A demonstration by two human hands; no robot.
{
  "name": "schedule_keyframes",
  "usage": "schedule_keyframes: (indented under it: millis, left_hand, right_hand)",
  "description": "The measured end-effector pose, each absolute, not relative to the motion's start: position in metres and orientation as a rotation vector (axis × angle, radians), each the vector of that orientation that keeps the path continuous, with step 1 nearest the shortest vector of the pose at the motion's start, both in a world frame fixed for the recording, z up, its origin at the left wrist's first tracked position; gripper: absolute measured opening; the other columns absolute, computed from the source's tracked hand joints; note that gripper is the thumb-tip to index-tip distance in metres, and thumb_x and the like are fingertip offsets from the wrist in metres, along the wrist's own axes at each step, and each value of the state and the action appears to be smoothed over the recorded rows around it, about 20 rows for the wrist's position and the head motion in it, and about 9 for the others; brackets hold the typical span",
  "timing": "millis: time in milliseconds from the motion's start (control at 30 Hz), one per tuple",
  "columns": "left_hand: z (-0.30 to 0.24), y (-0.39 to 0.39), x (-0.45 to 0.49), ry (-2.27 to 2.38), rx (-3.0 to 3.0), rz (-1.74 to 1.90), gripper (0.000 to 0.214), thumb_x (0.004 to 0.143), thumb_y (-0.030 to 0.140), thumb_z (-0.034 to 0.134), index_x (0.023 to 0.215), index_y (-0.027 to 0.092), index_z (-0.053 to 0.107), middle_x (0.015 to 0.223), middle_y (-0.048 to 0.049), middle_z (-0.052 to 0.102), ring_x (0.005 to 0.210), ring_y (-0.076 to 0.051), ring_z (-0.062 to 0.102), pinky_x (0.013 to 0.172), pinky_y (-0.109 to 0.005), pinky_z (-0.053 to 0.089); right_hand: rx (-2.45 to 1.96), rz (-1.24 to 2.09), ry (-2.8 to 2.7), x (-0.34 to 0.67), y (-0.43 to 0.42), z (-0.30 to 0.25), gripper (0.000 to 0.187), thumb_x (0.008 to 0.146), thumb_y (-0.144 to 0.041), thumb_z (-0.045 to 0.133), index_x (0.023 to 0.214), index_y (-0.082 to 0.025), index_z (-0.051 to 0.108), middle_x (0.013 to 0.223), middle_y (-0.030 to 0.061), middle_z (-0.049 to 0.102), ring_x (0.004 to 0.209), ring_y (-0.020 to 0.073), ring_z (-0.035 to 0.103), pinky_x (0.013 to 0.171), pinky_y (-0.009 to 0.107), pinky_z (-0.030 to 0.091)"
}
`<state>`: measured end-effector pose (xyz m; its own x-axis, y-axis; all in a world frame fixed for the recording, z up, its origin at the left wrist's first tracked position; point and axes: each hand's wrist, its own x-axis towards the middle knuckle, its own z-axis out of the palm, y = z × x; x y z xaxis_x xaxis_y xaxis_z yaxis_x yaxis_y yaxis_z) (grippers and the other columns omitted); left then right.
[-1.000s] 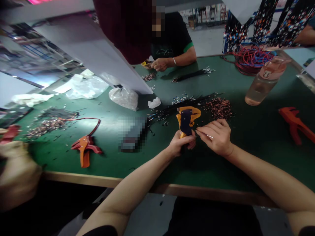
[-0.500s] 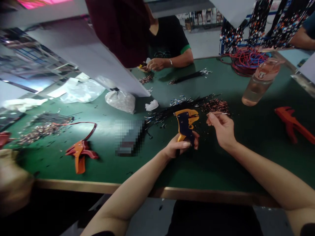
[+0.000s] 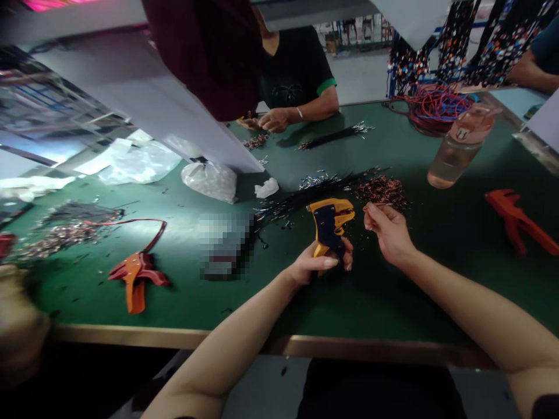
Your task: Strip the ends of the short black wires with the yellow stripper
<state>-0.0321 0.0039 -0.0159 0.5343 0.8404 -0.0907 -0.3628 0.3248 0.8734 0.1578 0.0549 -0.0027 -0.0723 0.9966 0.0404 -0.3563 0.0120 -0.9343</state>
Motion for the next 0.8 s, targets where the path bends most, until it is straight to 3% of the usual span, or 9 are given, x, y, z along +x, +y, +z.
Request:
schedule_keyframes:
  millis: [533, 733, 800]
  left_hand:
    - [-0.013, 0.001, -0.029, 0.718, 0.972, 0.86, 0.039, 0.062, 0.043, 0.086, 0.077, 0.014, 0.065, 0.058, -0.0004, 0.06, 0.053, -0.013, 0.055, 0.057, -0.03, 0.046]
    - [-0.014, 0.0, -0.022, 0.815, 0.896, 0.965, 0.042, 0.064, 0.044, 0.085, 0.065, 0.017, 0.053, 0.042, 0.0081, 0.042, 0.036, -0.006, 0.036, 0.043, -0.025, 0.031]
    - [-0.015, 0.0, -0.021, 0.789, 0.888, 0.957, 0.041, 0.064, 0.043, 0.085, 0.065, 0.016, 0.054, 0.043, 0.0073, 0.043, 0.038, -0.007, 0.039, 0.044, -0.025, 0.033]
  right_hand:
    - [-0.827, 1.491, -1.057, 0.16, 0.057, -0.005, 0.036, 0.075, -0.052, 0.079, 0.07, -0.023, 0.057, 0.06, -0.004, 0.053, 0.056, 0.0121, 0.05, 0.055, 0.028, 0.045]
    - [-0.853, 1.463, -0.997, 0.159, 0.058, -0.01, 0.038, 0.07, -0.054, 0.083, 0.074, -0.023, 0.062, 0.059, -0.0047, 0.053, 0.054, 0.0112, 0.049, 0.053, 0.027, 0.043]
    - [-0.891, 1.44, -0.974, 0.157, 0.059, -0.014, 0.04, 0.068, -0.056, 0.084, 0.073, -0.023, 0.063, 0.059, -0.0044, 0.054, 0.053, 0.0107, 0.049, 0.052, 0.026, 0.042]
